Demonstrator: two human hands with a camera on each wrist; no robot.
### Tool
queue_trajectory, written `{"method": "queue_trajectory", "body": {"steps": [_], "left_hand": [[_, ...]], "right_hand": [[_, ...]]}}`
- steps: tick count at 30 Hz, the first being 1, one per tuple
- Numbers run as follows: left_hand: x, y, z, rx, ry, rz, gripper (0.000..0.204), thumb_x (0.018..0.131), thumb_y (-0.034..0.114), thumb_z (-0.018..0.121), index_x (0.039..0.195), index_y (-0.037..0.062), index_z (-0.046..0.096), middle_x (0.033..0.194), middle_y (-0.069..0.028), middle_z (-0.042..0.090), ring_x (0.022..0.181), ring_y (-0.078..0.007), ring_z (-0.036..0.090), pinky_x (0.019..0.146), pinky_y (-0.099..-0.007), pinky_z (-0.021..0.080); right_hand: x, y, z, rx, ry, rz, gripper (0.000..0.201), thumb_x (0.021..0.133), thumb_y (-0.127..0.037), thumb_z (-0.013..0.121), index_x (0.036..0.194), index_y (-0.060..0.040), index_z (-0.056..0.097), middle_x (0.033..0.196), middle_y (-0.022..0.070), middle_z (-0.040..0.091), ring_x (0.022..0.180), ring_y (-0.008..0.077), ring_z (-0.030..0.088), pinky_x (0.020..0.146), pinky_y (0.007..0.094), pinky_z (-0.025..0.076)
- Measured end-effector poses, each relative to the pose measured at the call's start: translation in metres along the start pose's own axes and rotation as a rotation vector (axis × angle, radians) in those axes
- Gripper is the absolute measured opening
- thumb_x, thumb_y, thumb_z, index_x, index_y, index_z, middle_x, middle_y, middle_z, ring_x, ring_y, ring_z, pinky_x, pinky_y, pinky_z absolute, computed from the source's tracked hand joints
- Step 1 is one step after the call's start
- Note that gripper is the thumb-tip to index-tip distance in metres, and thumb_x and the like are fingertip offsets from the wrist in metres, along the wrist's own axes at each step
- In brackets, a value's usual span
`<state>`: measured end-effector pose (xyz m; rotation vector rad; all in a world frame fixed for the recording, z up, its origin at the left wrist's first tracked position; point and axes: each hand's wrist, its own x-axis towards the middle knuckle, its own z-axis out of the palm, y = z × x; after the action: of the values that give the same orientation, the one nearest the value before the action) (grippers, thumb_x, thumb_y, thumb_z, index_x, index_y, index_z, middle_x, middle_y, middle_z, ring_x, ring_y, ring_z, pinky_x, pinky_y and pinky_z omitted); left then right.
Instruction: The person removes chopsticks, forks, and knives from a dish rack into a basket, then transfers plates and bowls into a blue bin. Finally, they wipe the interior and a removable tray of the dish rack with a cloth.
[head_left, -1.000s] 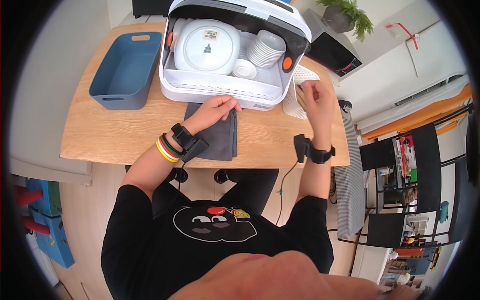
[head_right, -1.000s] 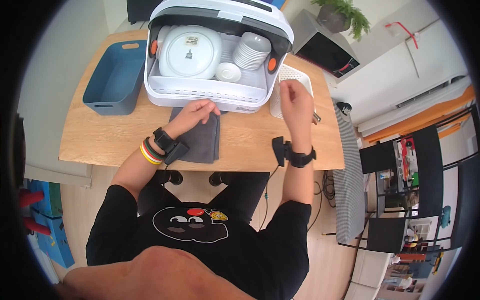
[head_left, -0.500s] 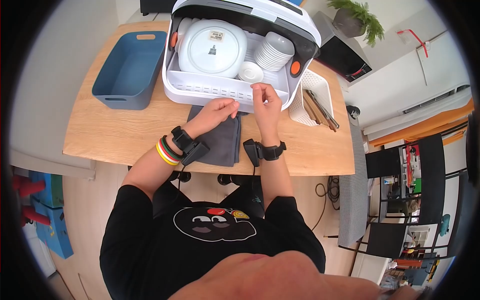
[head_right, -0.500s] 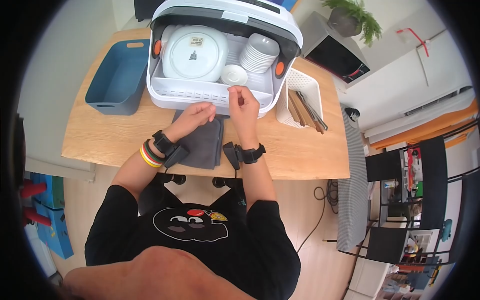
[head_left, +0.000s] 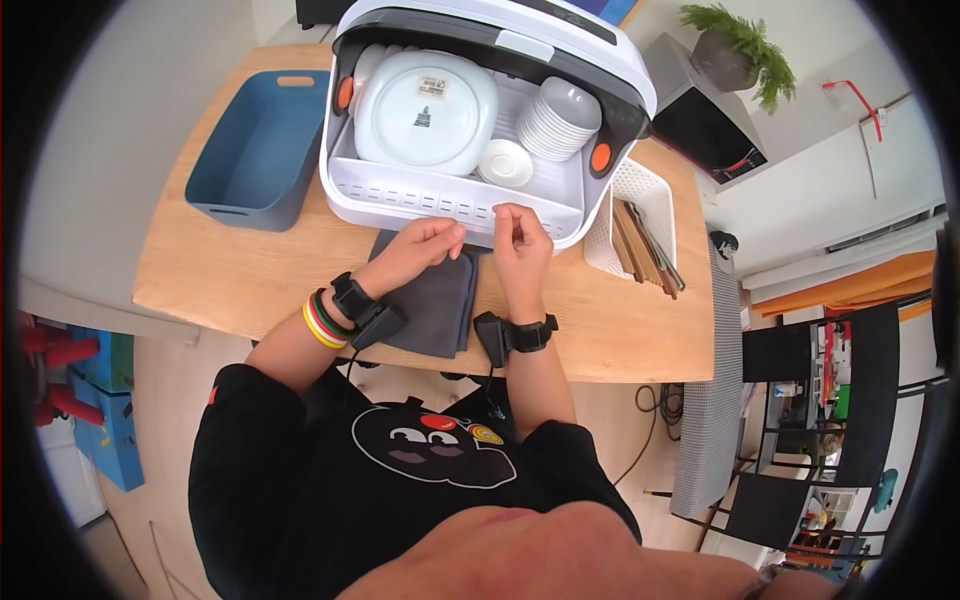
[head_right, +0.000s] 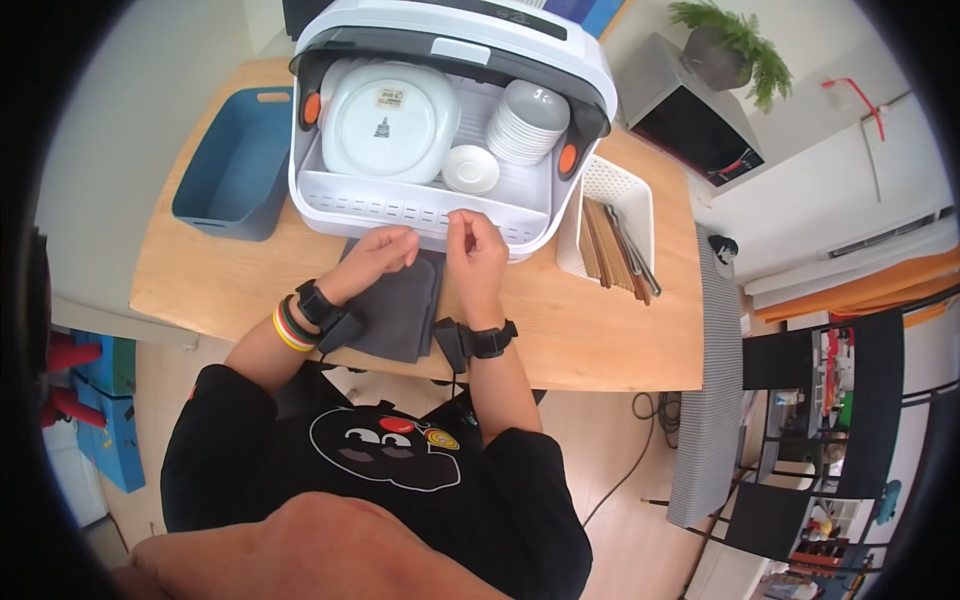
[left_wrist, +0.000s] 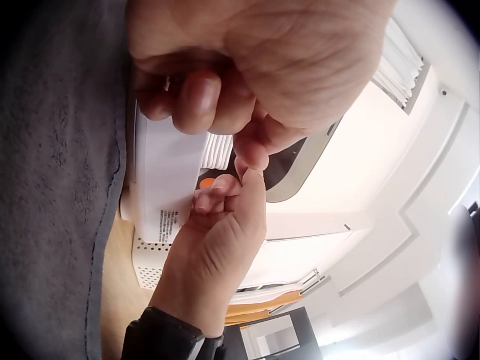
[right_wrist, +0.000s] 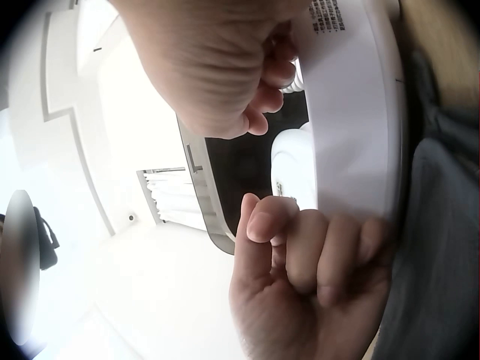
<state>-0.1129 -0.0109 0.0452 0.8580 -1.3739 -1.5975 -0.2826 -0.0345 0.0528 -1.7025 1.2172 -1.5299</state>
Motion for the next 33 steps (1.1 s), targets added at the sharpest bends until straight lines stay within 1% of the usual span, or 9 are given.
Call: {"method": "queue_trajectory", "body": {"steps": [2, 6, 11, 17, 23, 25, 26, 28, 33], "left_hand": [[0.0005, -0.002, -0.0001, -0.006, -0.006, -0.006, 0.037, 0.097, 0.034, 0.045, 0.07, 0.0089, 0.051, 0.056, 0.0108, 0.027, 0.05, -0.0011, 0.022, 0.045, -0.0202, 0.016], [0.0008, -0.0035, 0.0009, -0.025, 0.002, -0.041, 0.038, 0.097, 0.033, 0.045, 0.07, 0.0075, 0.051, 0.055, 0.011, 0.026, 0.049, -0.001, 0.021, 0.045, -0.0207, 0.015], [0.0019, -0.0019, -0.0016, -0.03, 0.005, -0.085, 0.039, 0.098, 0.034, 0.043, 0.07, 0.008, 0.051, 0.056, 0.0095, 0.029, 0.05, -0.0023, 0.023, 0.047, -0.0214, 0.017], [0.0014, -0.0021, -0.0005, -0.034, 0.005, -0.065, 0.038, 0.098, 0.033, 0.044, 0.07, 0.0075, 0.051, 0.055, 0.0094, 0.028, 0.05, -0.0024, 0.023, 0.046, -0.0213, 0.016], [0.0017, -0.0039, -0.001, -0.074, 0.018, -0.025, 0.037, 0.097, 0.033, 0.045, 0.072, 0.007, 0.052, 0.056, 0.0105, 0.027, 0.05, -0.0009, 0.022, 0.046, -0.0201, 0.016], [0.002, -0.0054, -0.0015, -0.094, 0.024, 0.0, 0.036, 0.097, 0.033, 0.045, 0.073, 0.0071, 0.052, 0.056, 0.0108, 0.028, 0.049, -0.0009, 0.022, 0.045, -0.0199, 0.016], [0.0022, -0.0049, -0.0024, -0.088, 0.025, 0.004, 0.036, 0.097, 0.033, 0.045, 0.073, 0.0071, 0.052, 0.056, 0.0108, 0.028, 0.049, -0.0009, 0.022, 0.045, -0.0199, 0.016], [0.0012, -0.004, -0.003, -0.105, -0.004, -0.024, 0.037, 0.097, 0.034, 0.044, 0.072, 0.0079, 0.051, 0.058, 0.0088, 0.031, 0.051, -0.002, 0.024, 0.047, -0.0206, 0.017], [0.0011, -0.005, -0.0035, -0.096, -0.014, -0.021, 0.038, 0.097, 0.035, 0.044, 0.072, 0.008, 0.052, 0.057, 0.0095, 0.029, 0.051, -0.002, 0.023, 0.047, -0.0207, 0.017]], "right_hand": [[-0.0008, 0.0004, 0.0009, -0.026, 0.0, 0.01, 0.011, 0.087, -0.011, 0.061, 0.086, 0.0003, 0.063, 0.067, 0.0059, 0.06, 0.057, 0.0114, 0.051, 0.053, 0.0253, 0.042], [0.0008, -0.0009, 0.001, -0.038, -0.005, 0.018, 0.01, 0.085, -0.01, 0.062, 0.085, -0.0005, 0.063, 0.068, 0.0086, 0.062, 0.057, 0.0157, 0.054, 0.054, 0.0276, 0.044], [0.0026, -0.0039, 0.0007, -0.027, -0.015, 0.02, 0.008, 0.084, -0.009, 0.062, 0.082, -0.0011, 0.062, 0.066, 0.0088, 0.062, 0.055, 0.0183, 0.054, 0.053, 0.0288, 0.043], [0.0017, -0.0043, 0.0007, -0.121, -0.017, -0.042, 0.009, 0.084, -0.008, 0.062, 0.081, -0.0002, 0.062, 0.066, 0.0092, 0.061, 0.055, 0.0189, 0.054, 0.052, 0.0303, 0.042], [-0.0008, -0.0016, -0.0022, -0.1, 0.002, -0.018, 0.009, 0.085, -0.009, 0.062, 0.084, 0.0006, 0.062, 0.066, 0.0088, 0.061, 0.055, 0.0165, 0.053, 0.053, 0.0285, 0.043], [-0.0012, -0.002, -0.003, -0.081, 0.004, 0.013, 0.011, 0.086, -0.01, 0.062, 0.086, 0.0009, 0.063, 0.067, 0.0076, 0.061, 0.055, 0.013, 0.052, 0.052, 0.0265, 0.042], [-0.0013, 0.0007, -0.0017, -0.06, 0.019, -0.006, 0.012, 0.087, -0.011, 0.061, 0.086, 0.0008, 0.063, 0.066, 0.0054, 0.06, 0.055, 0.0089, 0.051, 0.05, 0.0236, 0.041], [-0.0014, 0.0025, -0.0022, -0.055, 0.024, -0.015, 0.012, 0.087, -0.011, 0.061, 0.086, 0.0008, 0.063, 0.065, 0.0044, 0.059, 0.054, 0.0075, 0.049, 0.05, 0.0226, 0.04], [-0.0014, -0.0012, -0.0028, -0.045, 0.021, -0.032, 0.011, 0.088, -0.009, 0.06, 0.086, 0.0012, 0.063, 0.064, 0.002, 0.058, 0.054, 0.0046, 0.047, 0.049, 0.0207, 0.039]]}}
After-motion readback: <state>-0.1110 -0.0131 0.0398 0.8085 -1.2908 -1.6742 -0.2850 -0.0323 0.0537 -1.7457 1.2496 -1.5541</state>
